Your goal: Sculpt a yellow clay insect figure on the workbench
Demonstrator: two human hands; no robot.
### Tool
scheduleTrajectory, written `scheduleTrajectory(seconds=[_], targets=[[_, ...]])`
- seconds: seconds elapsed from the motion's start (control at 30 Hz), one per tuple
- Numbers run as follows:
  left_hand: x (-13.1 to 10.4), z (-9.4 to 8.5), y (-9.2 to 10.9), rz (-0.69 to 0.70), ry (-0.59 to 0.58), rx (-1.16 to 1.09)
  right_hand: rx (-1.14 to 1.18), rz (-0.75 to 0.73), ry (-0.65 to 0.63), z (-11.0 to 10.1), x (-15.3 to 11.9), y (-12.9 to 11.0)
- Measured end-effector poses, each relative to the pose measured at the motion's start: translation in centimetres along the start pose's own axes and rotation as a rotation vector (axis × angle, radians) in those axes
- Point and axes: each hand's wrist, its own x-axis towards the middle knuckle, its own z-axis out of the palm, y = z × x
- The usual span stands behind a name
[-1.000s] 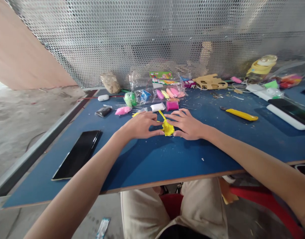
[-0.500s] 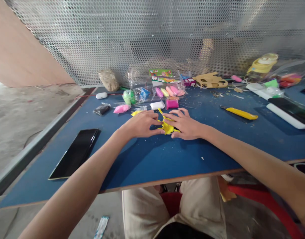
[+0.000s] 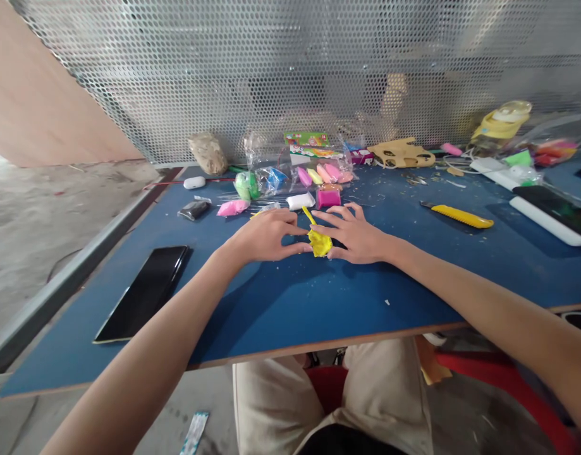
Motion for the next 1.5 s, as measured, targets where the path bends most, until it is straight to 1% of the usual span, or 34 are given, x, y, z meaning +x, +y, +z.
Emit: scheduleTrajectory(seconds=[0.1,0.17,0.27,0.37,0.53,0.63,0.77,0.9,1.07,1.17,1.23,1.5], targets=[[-0.1,-0.1,-0.1,0.006,-0.001,-0.003,-0.005,0.053,-0.013,0.2,0.0,-0.1],[-0.1,0.0,-0.2,0.001,-0.004,-0.001,0.000,0.063,-0.012,0.1,0.0,0.0],[0.0,0.3,-0.2,-0.029,0.006,0.033,0.026,0.056,0.041,-0.5,-0.1,0.5],[0.2,0.7,0.0,-0.075,-0.003,0.078,0.036,0.091,0.102,-1.2,-0.3,0.8],[0.7,1.5,1.1,-0.148,-0.052,0.114,0.001,0.089,0.024,-1.5,-0.5,-0.2],[0.9,1.8,1.7,-0.163,-0.065,0.140,-0.020,0.099,0.000,-1.4,-0.4,-1.1],[1.0,2.0,1.6,-0.132,-0.071,0.152,-0.024,0.097,-0.019,-1.2,-0.1,-1.4],[0.9,2.1,1.3,-0.094,-0.079,0.145,-0.007,0.073,-0.008,-0.9,-0.1,-1.3],[0.7,1.5,1.1,-0.100,-0.046,0.181,-0.031,0.064,0.027,-1.0,-0.5,-0.5],[0.7,1.3,1.1,-0.080,-0.021,0.204,-0.041,0.019,0.064,-1.0,-0.7,0.3],[0.8,1.3,1.1,-0.056,-0.028,0.223,-0.052,-0.012,0.066,-1.0,-0.7,0.7],[0.8,1.1,1.1,-0.030,-0.031,0.202,-0.064,-0.030,0.065,-1.3,-0.7,0.9]])
